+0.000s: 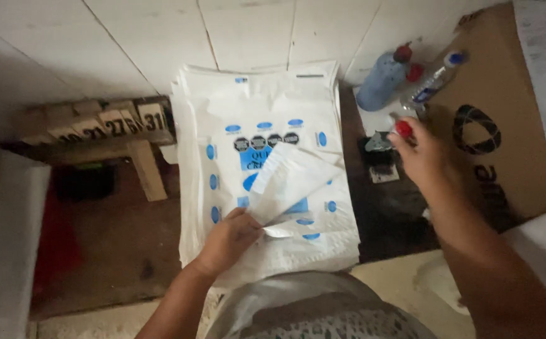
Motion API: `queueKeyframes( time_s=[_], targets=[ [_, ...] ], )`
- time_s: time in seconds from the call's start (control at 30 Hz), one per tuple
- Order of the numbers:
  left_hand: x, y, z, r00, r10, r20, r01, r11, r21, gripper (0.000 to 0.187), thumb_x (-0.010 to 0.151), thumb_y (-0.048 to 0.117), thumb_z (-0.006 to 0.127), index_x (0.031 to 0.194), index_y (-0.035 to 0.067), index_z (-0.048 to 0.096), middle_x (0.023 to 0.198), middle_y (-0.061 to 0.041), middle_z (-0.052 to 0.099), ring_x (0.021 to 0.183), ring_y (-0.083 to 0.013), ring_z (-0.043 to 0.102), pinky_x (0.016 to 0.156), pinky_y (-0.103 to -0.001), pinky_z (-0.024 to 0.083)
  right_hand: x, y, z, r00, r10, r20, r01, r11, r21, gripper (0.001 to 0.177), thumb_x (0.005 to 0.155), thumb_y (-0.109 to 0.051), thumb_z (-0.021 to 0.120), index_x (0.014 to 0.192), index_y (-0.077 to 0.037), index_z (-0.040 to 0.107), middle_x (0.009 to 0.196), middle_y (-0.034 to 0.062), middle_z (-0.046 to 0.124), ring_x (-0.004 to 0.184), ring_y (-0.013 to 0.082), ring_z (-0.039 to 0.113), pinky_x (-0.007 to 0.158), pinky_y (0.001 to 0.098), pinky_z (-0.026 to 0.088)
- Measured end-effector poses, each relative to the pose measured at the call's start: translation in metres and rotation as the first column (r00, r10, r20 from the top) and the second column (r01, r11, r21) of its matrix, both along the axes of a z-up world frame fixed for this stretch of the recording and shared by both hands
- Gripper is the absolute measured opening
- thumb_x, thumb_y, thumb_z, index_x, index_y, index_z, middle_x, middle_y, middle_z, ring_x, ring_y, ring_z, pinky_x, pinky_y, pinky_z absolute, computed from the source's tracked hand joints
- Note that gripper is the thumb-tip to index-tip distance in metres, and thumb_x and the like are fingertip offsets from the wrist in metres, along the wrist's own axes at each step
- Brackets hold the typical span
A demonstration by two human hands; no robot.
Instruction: Stamping individual plastic cheese bags and flipping them over in a stack
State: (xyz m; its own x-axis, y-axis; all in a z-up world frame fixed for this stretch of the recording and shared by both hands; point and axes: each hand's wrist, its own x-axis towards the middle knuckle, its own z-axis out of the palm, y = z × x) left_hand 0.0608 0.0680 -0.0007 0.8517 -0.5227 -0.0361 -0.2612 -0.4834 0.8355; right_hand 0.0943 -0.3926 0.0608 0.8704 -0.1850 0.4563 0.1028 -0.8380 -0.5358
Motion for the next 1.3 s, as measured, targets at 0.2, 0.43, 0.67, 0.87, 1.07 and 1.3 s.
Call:
queueKeyframes(
  time_s=[0.2,0.43,0.67,0.87,1.07,1.3],
  targets=[
    [0.038,0.006,0.02,0.272,-0.741,0.615,-0.304,0.54,0.785,0.016,0.09,0.012,0.07,0.094,0.028,0.07,0.097,0.007,0.071,0.098,-0.0153,0.071,0.092,-0.035,0.053,-0.041,0.04,0.039,0.988,-0.124,0.093,0.048,0.817,0.575,0.041,0.113,-0.018,0.062,0.146,0.002,0.046,0.138,0.0253,0.054,0.121,0.0367,0.059,0.094,0.0528,0.057],
    [0.147,-0.023,0.093,0.917,0.002,0.4,-0.24,0.803,0.546,0.023,0.103,0.038,0.056,0.118,0.032,0.072,0.108,-0.001,0.075,0.098,-0.0306,0.075,0.084,-0.05,0.059,-0.091,0.141,0.036,0.98,0.197,0.032,-0.199,0.95,0.242,0.048,0.079,-0.008,0.085,0.125,-0.004,0.071,0.104,0.0156,0.072,0.095,0.0354,0.072,0.081,0.0414,0.06],
    [0.115,-0.043,0.092,0.591,-0.157,0.792,-0.318,0.856,0.407,0.029,0.092,0.011,0.065,0.116,0.023,0.075,0.115,-0.007,0.068,0.102,-0.0328,0.067,0.087,-0.05,0.053,-0.084,0.167,-0.044,0.921,0.389,0.02,-0.383,0.913,-0.138,0.049,0.082,-0.041,0.084,0.122,-0.016,0.07,0.097,0.0041,0.071,0.089,0.0233,0.071,0.078,0.0364,0.059],
    [0.049,0.001,0.083,0.873,-0.409,-0.265,0.474,0.591,0.652,0.067,0.065,0.031,0.095,0.126,0.021,0.07,0.127,-0.01,0.071,0.12,-0.0387,0.066,0.098,-0.055,0.055,-0.061,0.168,-0.022,0.916,0.379,-0.127,-0.353,0.916,0.191,0.042,0.084,-0.026,0.083,0.12,-0.009,0.07,0.098,0.0126,0.072,0.091,0.0303,0.073,0.078,0.0402,0.062],
    [0.038,0.022,0.044,0.882,-0.444,-0.158,0.415,0.574,0.706,0.047,0.072,0.037,0.089,0.114,0.025,0.074,0.123,-0.007,0.067,0.12,-0.0404,0.06,0.102,-0.057,0.048,-0.055,0.13,0.031,0.975,0.185,-0.121,-0.062,0.753,0.655,0.04,0.09,-0.007,0.078,0.128,-0.008,0.066,0.109,0.0066,0.067,0.095,0.0129,0.062,0.083,0.0273,0.06],
    [0.048,0.044,0.05,0.948,-0.111,-0.298,0.178,0.961,0.211,0.031,0.088,0.024,0.076,0.116,0.011,0.077,0.116,-0.017,0.076,0.112,-0.0418,0.069,0.101,-0.052,0.053,-0.113,0.113,0.052,0.994,0.099,-0.043,-0.066,0.871,0.487,0.045,0.088,-0.008,0.077,0.13,0.003,0.065,0.1,0.0163,0.064,0.083,0.0193,0.06,0.077,0.0336,0.054]
  ],
)
